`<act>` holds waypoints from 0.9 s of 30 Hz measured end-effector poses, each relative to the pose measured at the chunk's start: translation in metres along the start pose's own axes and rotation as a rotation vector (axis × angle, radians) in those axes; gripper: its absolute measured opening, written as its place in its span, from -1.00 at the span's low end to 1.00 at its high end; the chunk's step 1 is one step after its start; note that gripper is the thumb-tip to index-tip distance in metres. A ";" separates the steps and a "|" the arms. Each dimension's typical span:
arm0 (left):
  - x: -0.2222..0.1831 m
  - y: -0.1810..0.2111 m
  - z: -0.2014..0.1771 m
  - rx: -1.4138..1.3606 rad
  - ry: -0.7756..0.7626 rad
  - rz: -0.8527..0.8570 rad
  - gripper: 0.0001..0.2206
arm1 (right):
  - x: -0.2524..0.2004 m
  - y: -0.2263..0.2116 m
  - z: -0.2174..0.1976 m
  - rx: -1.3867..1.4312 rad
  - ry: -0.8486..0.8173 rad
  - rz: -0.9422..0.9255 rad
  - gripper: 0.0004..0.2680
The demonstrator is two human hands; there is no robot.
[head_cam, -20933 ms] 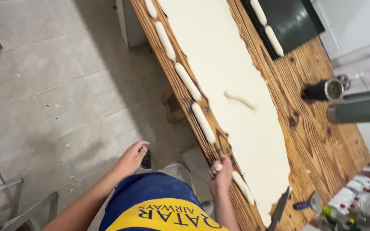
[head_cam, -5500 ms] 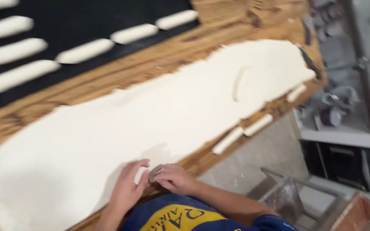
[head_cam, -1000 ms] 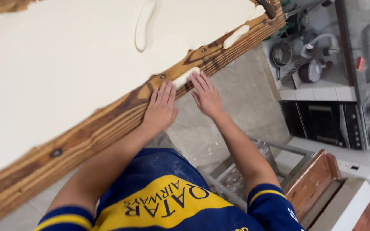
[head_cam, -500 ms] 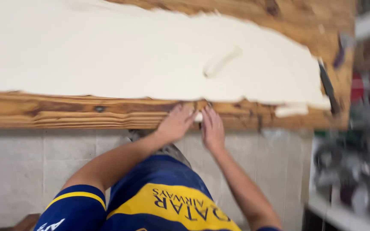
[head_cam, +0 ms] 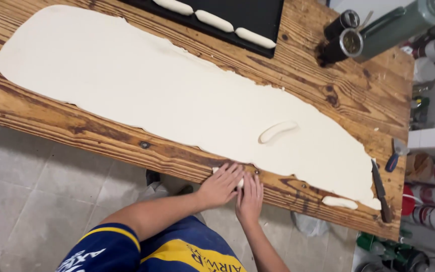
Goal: Shape dough into small rolls and arrange them on a baking tray.
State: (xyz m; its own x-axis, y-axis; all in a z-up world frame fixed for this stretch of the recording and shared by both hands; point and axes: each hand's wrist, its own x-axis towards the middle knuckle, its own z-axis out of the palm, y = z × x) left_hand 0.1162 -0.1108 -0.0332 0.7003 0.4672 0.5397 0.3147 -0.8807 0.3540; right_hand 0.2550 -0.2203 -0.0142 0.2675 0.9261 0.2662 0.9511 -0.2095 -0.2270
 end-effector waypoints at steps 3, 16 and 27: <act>-0.020 -0.011 -0.007 0.086 -0.219 0.088 -0.50 | -0.001 0.014 -0.014 0.061 0.016 -0.125 -0.70; 0.032 -0.193 -0.197 -0.938 -1.031 -0.620 -0.59 | 0.184 -0.135 -0.038 0.877 -0.916 0.324 -0.71; 0.113 -0.592 -0.248 -0.568 -0.551 -0.400 -0.61 | 0.519 -0.285 0.122 0.710 -0.595 -0.262 -0.65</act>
State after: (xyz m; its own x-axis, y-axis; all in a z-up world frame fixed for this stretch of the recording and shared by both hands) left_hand -0.1497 0.4823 0.0076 0.8612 0.4988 -0.0979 0.3388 -0.4197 0.8421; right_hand 0.1036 0.3583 0.0746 -0.2484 0.9649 -0.0853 0.6022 0.0848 -0.7938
